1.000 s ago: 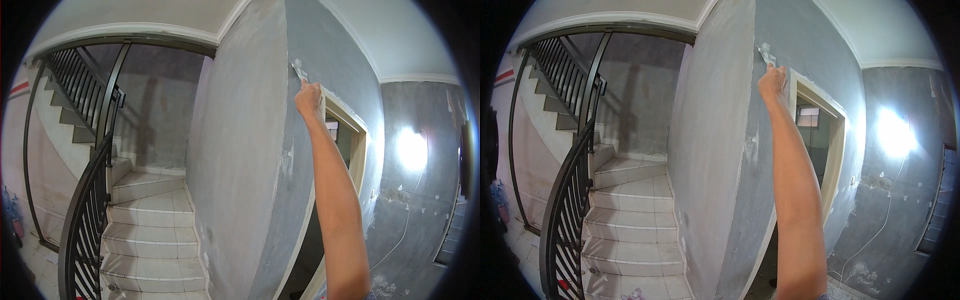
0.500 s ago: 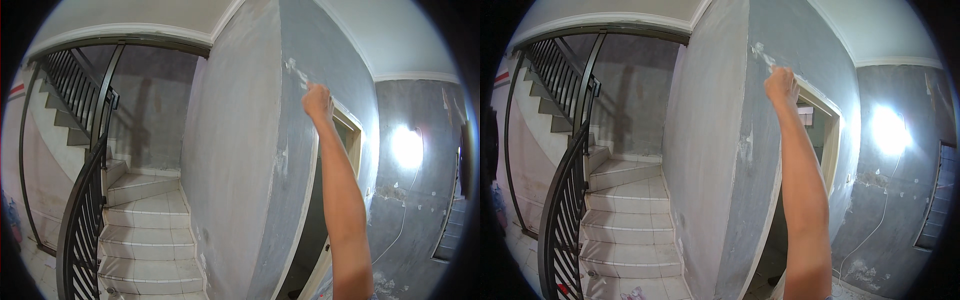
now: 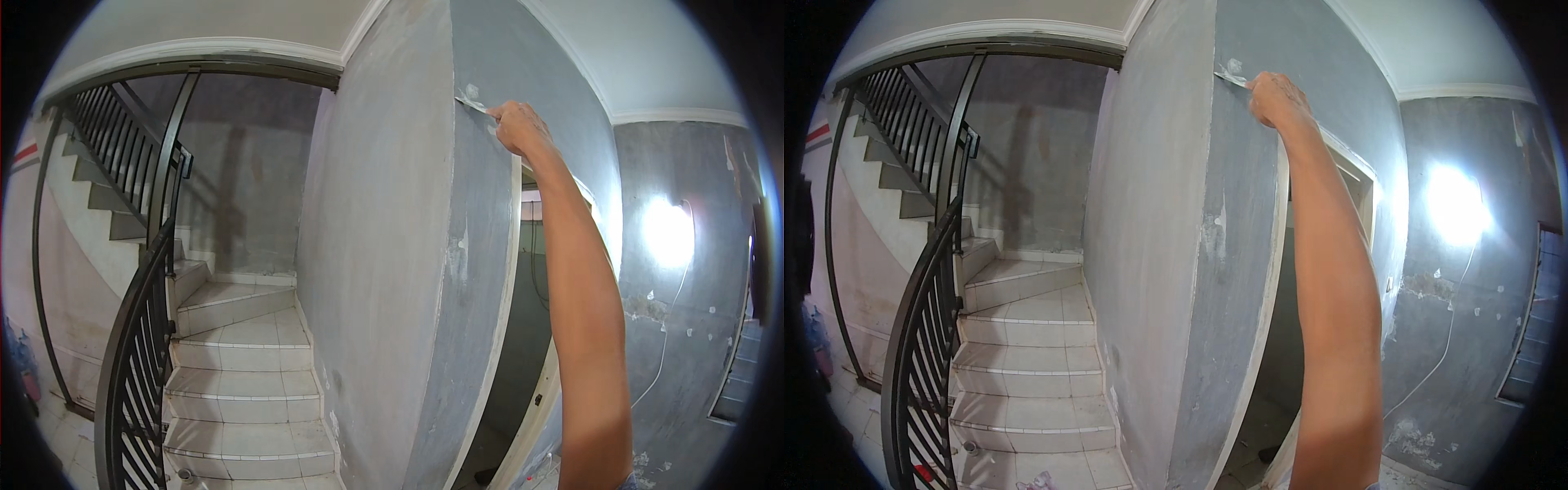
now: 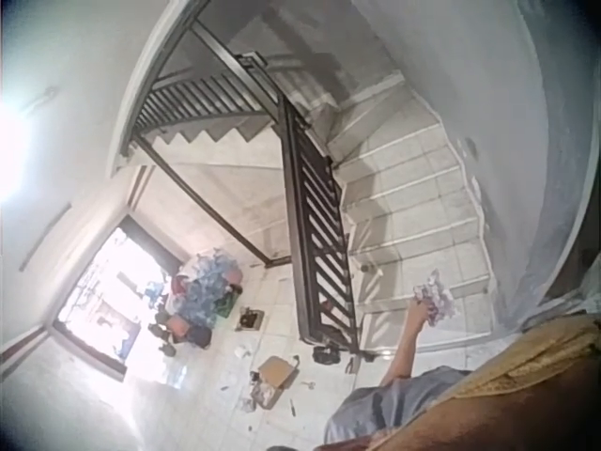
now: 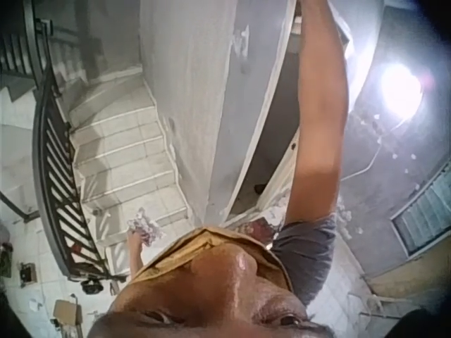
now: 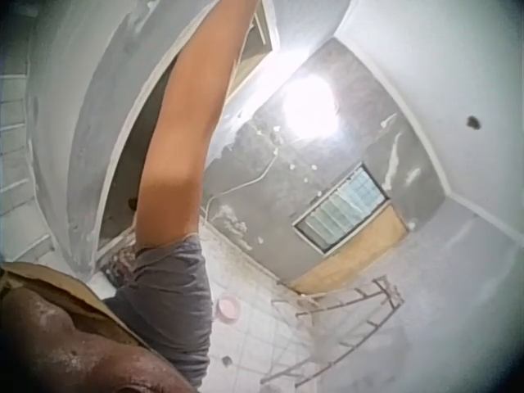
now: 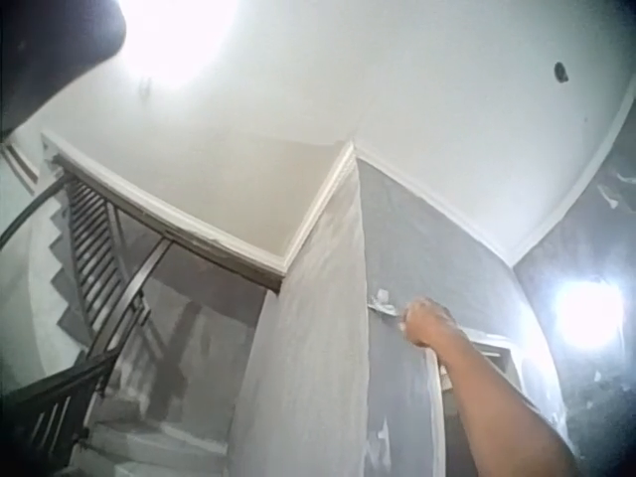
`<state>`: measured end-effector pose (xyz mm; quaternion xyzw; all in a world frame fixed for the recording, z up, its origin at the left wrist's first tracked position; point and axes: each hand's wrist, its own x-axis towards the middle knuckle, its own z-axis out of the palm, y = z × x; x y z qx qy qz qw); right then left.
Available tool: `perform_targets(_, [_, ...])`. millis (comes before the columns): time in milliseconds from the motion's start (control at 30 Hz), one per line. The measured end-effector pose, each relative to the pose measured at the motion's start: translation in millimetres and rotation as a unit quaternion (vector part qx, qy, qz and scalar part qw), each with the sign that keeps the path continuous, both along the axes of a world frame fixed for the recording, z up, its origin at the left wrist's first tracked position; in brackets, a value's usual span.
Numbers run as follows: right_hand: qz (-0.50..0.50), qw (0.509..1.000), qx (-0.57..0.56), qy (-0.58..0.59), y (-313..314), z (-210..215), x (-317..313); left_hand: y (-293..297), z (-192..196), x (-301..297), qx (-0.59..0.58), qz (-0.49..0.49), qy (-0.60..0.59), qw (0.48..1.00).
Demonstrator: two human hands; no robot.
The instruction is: Applying and smoothing wall putty over holes and imperfections on a concrete wall using a putty knife.
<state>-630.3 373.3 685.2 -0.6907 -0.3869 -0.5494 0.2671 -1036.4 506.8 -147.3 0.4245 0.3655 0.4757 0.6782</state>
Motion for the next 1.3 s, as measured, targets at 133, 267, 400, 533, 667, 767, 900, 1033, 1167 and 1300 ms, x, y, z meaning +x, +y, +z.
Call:
perform_targets(133, [0.017,0.999,-0.026,0.018,-7,-18,-7,-10,17,3,0.014,0.013,0.038,0.999])
perform_targets(267, [0.119,0.992,0.037,0.035,-14,-13,26,-3,31,12,-0.019,-0.018,-0.04,0.999])
perform_targets(400, [0.135,0.985,0.107,-0.032,10,-4,36,-25,93,23,-0.014,0.007,0.079,0.997])
perform_targets(533, [0.162,0.978,0.133,0.007,33,-8,28,-25,80,22,0.021,0.026,0.029,0.999])
perform_targets(667, [0.116,0.985,0.131,-0.011,45,-11,31,-27,83,15,-0.025,0.014,0.031,0.999])
perform_targets(767, [0.11,0.983,0.147,-0.011,49,-16,28,-14,49,6,-0.04,0.043,0.046,0.997])
perform_targets(900, [0.071,0.99,0.122,0.003,57,-28,15,-4,23,-1,-0.013,0.057,0.046,0.997])
perform_targets(1033, [0.07,0.993,0.084,0.038,67,-41,12,1,12,-5,0.034,-0.019,-0.027,0.999])
perform_targets(1167, [0.069,0.994,0.081,-0.009,53,-56,19,5,30,10,0.044,0.022,0.035,0.998])
perform_targets(1300, [0.085,0.994,0.067,-0.004,3,-31,4,-8,80,14,-0.015,-0.024,0.034,0.999])
